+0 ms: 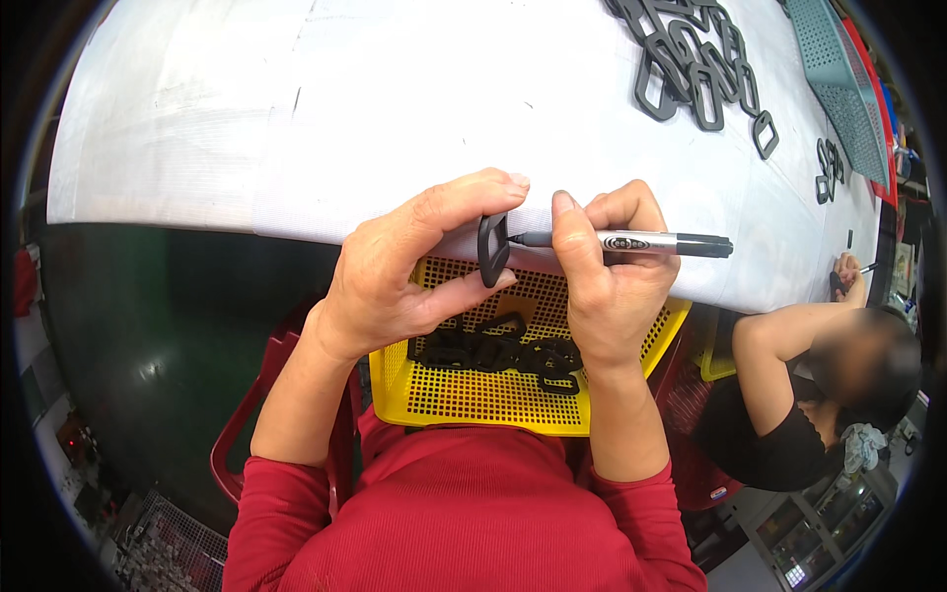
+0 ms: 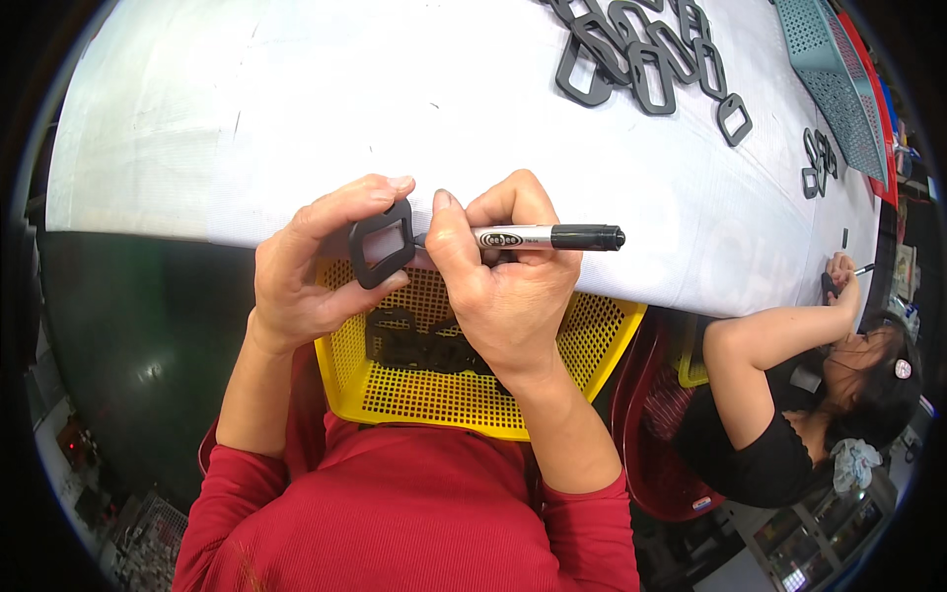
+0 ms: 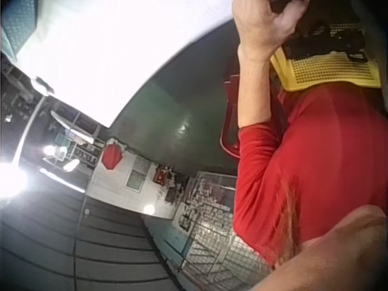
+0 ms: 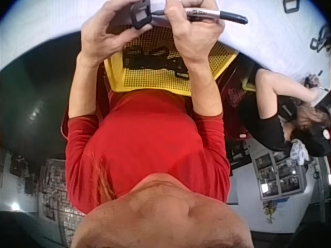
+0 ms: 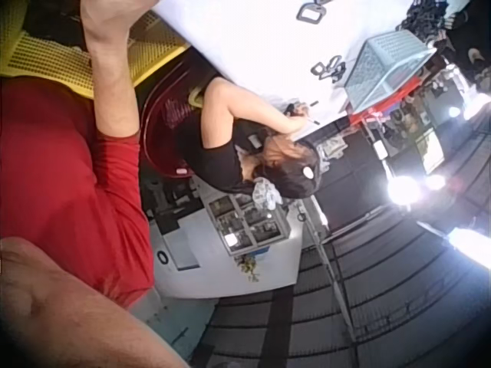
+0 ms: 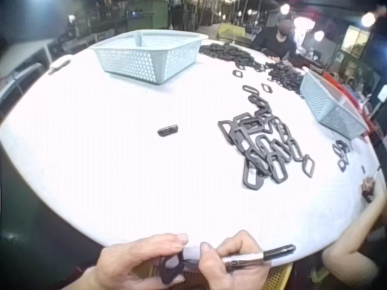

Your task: The person marks black plastic parts with a silver pen while sitting at a table, handling them one at a time and placing them into a yellow basket.

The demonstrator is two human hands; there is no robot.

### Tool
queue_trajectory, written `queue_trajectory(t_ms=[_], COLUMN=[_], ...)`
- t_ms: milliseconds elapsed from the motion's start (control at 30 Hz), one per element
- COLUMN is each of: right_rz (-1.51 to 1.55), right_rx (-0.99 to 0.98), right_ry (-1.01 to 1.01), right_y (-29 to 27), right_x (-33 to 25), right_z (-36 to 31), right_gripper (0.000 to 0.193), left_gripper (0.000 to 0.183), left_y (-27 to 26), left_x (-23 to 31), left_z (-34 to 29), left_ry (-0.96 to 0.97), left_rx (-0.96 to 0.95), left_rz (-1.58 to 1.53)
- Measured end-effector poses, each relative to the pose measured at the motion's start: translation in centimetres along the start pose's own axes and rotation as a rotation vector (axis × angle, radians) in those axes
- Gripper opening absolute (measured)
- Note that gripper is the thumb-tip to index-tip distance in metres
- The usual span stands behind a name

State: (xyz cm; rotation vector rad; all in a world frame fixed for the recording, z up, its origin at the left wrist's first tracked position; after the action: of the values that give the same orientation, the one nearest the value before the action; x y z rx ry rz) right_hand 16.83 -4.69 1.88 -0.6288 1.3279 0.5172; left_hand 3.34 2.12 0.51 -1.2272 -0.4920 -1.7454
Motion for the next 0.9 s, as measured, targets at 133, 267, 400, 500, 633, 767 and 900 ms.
queue_trajectory(t_ms=[133,267,400,500,633,767,900], right_rz=[-0.014,-0.049,0.184,0.303,0.059,-0.539,-0.820], right_rx=[-0.005,-0.012,0.146,0.219,0.329,0.275,0.188], right_ry=[-0.010,-0.019,0.089,0.033,-0.070,-0.532,-0.596], right_y=[0.1,0.1,-1.6,-3.1,-6.1,-7.3,-6.9], right_x=[0.0,0.1,1.4,0.7,0.3,0.3,0.4], right_z=[0.0,-0.2,-0.1,0.8,4.4,8.7,9.8], right_gripper=[0.022,0.022,0.019,0.015,0.017,0.026,0.024], left_gripper=[0.056,0.055,0.055,0.057,0.037,0.032,0.030], left_y=[-0.2,-0.2,-0.3,-0.6,-0.1,0.2,0.1], left_x=[0.1,0.1,0.3,0.7,1.9,1.5,1.5], left_z=[-0.1,-0.1,-0.1,0.2,1.0,0.6,0.5], left_ry=[0.014,0.014,-0.068,-0.113,0.085,0.112,-0.023], left_rx=[0.005,0.000,-0.019,-0.255,-0.466,-0.450,-0.328], left_rz=[-0.002,-0.005,-0.041,-0.052,0.109,0.088,0.039])
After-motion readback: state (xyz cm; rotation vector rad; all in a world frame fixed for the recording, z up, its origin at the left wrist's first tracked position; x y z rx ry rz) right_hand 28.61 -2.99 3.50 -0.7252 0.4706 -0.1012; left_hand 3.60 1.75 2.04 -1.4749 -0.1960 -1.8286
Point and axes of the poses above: each hand's wrist, its own z-axis towards the middle knuckle, its own y-axis out of the palm, x = y × z, the point moved 5 cm from there along z, towards the middle knuckle, and after that the axes turned 9 degrees about x, right-handed, at the moved point
